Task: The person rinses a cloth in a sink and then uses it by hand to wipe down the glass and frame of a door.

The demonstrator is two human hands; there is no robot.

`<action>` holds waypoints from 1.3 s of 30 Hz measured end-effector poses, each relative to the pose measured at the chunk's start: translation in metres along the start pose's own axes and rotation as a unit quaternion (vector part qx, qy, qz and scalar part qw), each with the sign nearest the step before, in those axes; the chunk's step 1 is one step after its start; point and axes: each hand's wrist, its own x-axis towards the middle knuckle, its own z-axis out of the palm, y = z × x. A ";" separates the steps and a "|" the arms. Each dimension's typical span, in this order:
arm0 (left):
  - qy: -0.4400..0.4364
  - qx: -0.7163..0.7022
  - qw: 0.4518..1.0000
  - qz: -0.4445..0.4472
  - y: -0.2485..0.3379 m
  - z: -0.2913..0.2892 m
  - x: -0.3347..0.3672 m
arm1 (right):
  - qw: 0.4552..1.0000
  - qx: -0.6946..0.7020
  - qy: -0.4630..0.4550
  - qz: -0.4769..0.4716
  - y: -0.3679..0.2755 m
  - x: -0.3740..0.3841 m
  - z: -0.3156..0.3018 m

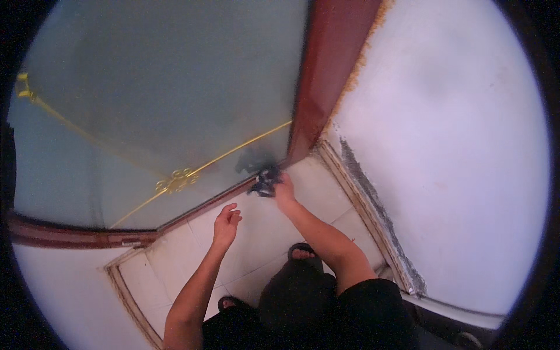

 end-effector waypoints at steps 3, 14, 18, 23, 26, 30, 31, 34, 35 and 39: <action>-0.032 -0.043 0.999 -0.011 0.014 0.009 0.000 | 0.987 0.123 0.099 0.037 -0.026 -0.018 -0.029; -0.101 -0.076 0.992 0.008 0.049 0.022 -0.007 | 0.953 0.090 0.120 -0.262 -0.123 -0.034 0.029; -0.094 -0.125 0.988 0.008 0.071 0.026 -0.007 | 0.767 -0.177 0.191 -0.587 -0.162 -0.088 0.063; -0.081 -0.138 0.987 0.031 0.098 0.022 -0.013 | 0.487 -0.393 0.218 -0.749 -0.211 -0.101 0.057; -0.078 -0.116 0.989 0.046 0.093 0.022 -0.014 | 0.520 -0.396 0.232 -0.721 -0.170 -0.058 0.033; -0.064 -0.102 0.992 0.048 0.083 0.012 -0.014 | 0.770 -0.376 0.105 -0.505 -0.092 -0.028 -0.012; -0.058 -0.097 0.992 0.064 0.075 0.009 -0.014 | 0.848 -0.277 0.127 -0.434 -0.086 -0.021 -0.019; -0.052 -0.117 0.989 0.071 0.069 0.005 -0.013 | 0.956 0.055 0.128 -0.259 -0.088 0.007 -0.053; -0.046 -0.129 0.988 0.067 0.071 0.007 -0.013 | 0.948 0.181 0.086 -0.246 -0.099 0.018 -0.061; -0.051 -0.089 0.995 0.023 0.062 -0.002 -0.015 | 0.958 0.157 0.074 -0.227 -0.137 -0.052 0.035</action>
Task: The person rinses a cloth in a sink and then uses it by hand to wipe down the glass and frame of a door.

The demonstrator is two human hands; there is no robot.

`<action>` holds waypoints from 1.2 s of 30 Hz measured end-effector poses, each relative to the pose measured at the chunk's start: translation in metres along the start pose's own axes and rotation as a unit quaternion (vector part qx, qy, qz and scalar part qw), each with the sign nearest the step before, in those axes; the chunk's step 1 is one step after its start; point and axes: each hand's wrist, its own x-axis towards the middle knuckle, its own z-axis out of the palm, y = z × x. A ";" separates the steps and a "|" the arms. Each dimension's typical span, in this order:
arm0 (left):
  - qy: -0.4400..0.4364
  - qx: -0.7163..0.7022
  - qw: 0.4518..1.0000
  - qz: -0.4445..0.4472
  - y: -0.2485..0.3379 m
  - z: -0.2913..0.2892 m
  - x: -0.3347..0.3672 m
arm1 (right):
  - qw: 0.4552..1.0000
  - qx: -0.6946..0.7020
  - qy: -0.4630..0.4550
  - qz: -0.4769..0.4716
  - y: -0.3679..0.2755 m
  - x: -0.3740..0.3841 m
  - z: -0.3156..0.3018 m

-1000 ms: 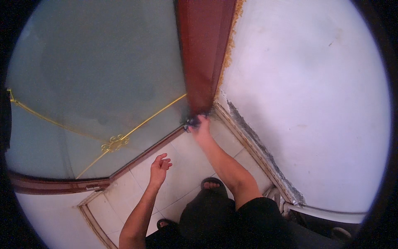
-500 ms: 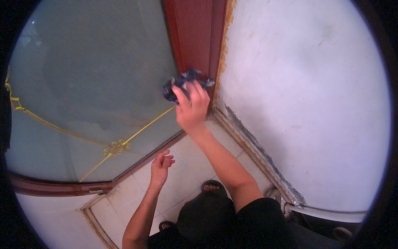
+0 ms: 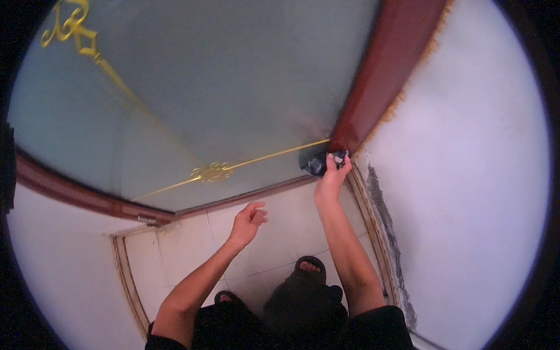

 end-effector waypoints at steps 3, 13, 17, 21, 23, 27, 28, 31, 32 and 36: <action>0.060 0.011 0.997 0.049 0.016 -0.006 0.001 | 0.989 -0.134 -0.056 -0.016 0.032 -0.026 0.015; 0.125 0.209 0.951 0.192 0.086 -0.087 -0.064 | 0.846 0.062 -0.372 0.377 -0.015 -0.137 0.110; 0.140 0.117 0.964 0.193 0.076 -0.087 -0.085 | 0.935 -0.082 -0.345 -0.017 -0.077 -0.154 0.125; 0.163 0.051 0.963 0.208 0.076 -0.087 -0.081 | 0.726 -0.255 -0.288 -0.571 -0.071 -0.144 0.137; 0.182 0.012 0.959 0.217 0.078 -0.089 -0.078 | 0.550 -0.340 -0.320 -0.692 -0.056 -0.140 0.154; 0.212 -0.088 0.961 0.151 0.069 -0.099 -0.067 | 0.306 -0.378 -0.456 -0.746 0.014 -0.147 0.162; 0.224 -0.116 0.961 0.115 0.064 -0.102 -0.068 | 0.253 -0.392 -0.517 -0.717 0.037 -0.152 0.158; 0.236 -0.176 0.953 -0.073 0.006 -0.112 -0.060 | 0.072 -0.397 -0.606 -0.685 0.106 -0.155 0.139; 0.246 -0.189 0.947 -0.085 0.004 -0.113 -0.064 | 0.084 -0.427 -0.654 -0.619 0.118 -0.150 0.131; 0.328 -0.131 0.932 -0.082 -0.030 -0.131 -0.091 | 0.369 -0.508 -0.741 -0.239 0.145 -0.172 0.112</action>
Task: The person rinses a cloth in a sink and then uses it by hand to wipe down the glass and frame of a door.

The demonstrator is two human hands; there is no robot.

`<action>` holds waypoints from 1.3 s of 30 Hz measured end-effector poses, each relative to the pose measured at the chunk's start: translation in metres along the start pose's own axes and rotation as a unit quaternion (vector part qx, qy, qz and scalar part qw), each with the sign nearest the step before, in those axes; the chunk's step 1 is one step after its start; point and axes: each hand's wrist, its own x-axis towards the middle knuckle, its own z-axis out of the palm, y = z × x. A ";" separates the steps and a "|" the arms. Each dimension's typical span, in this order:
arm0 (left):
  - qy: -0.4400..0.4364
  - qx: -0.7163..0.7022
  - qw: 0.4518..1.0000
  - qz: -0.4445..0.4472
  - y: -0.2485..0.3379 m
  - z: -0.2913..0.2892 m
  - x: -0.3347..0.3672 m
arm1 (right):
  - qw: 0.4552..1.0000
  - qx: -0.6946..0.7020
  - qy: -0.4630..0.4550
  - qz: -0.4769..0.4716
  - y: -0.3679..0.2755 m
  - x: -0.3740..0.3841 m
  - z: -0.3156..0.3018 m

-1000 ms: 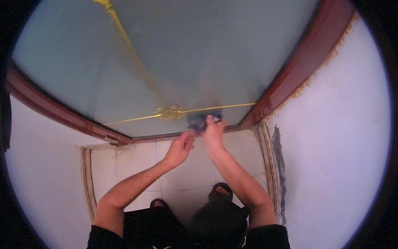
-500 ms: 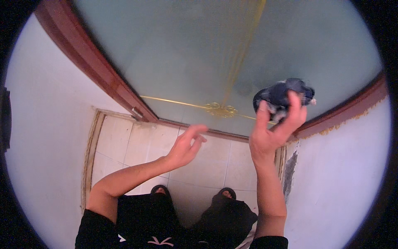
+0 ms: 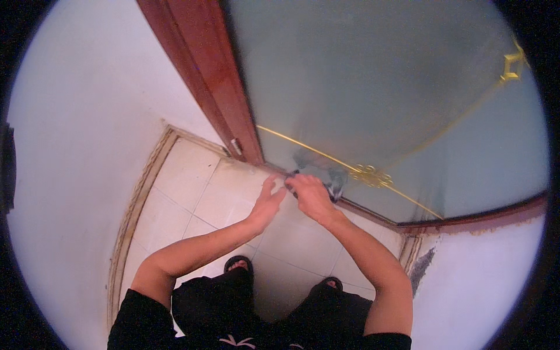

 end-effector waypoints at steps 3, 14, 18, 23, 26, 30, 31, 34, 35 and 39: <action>-0.020 -0.012 0.992 0.120 -0.028 -0.007 0.004 | 0.888 0.402 0.055 0.215 -0.012 0.004 0.017; 0.154 -0.037 0.987 0.038 -0.024 -0.017 0.050 | 0.881 0.372 0.004 0.294 0.039 -0.058 0.049; 0.282 0.082 0.949 0.117 -0.089 -0.014 0.106 | 0.861 0.391 -0.066 0.319 0.034 -0.074 0.048; 0.294 0.153 0.944 -0.011 -0.086 0.028 0.120 | 0.840 0.418 -0.108 0.329 0.027 -0.074 0.043; 0.179 0.177 0.968 -0.011 -0.084 0.030 0.111 | 0.794 0.446 -0.078 0.405 0.033 -0.071 0.047; -0.206 0.067 0.973 0.074 -0.074 0.052 0.075 | 0.791 0.427 -0.039 0.436 0.031 -0.063 0.039; -0.171 0.007 0.980 0.097 -0.060 0.056 0.053 | 0.810 0.415 -0.043 0.412 0.039 -0.070 0.035; -0.209 -0.248 0.941 -0.095 -0.048 0.024 0.046 | 0.820 0.417 -0.011 0.393 0.048 -0.100 0.014; -0.192 -0.274 0.929 -0.156 -0.051 0.007 0.050 | 0.821 0.410 -0.001 0.397 0.061 -0.117 0.007; -0.203 -0.444 0.848 -0.203 -0.019 -0.030 0.034 | 0.815 0.418 0.173 0.363 0.064 -0.173 -0.039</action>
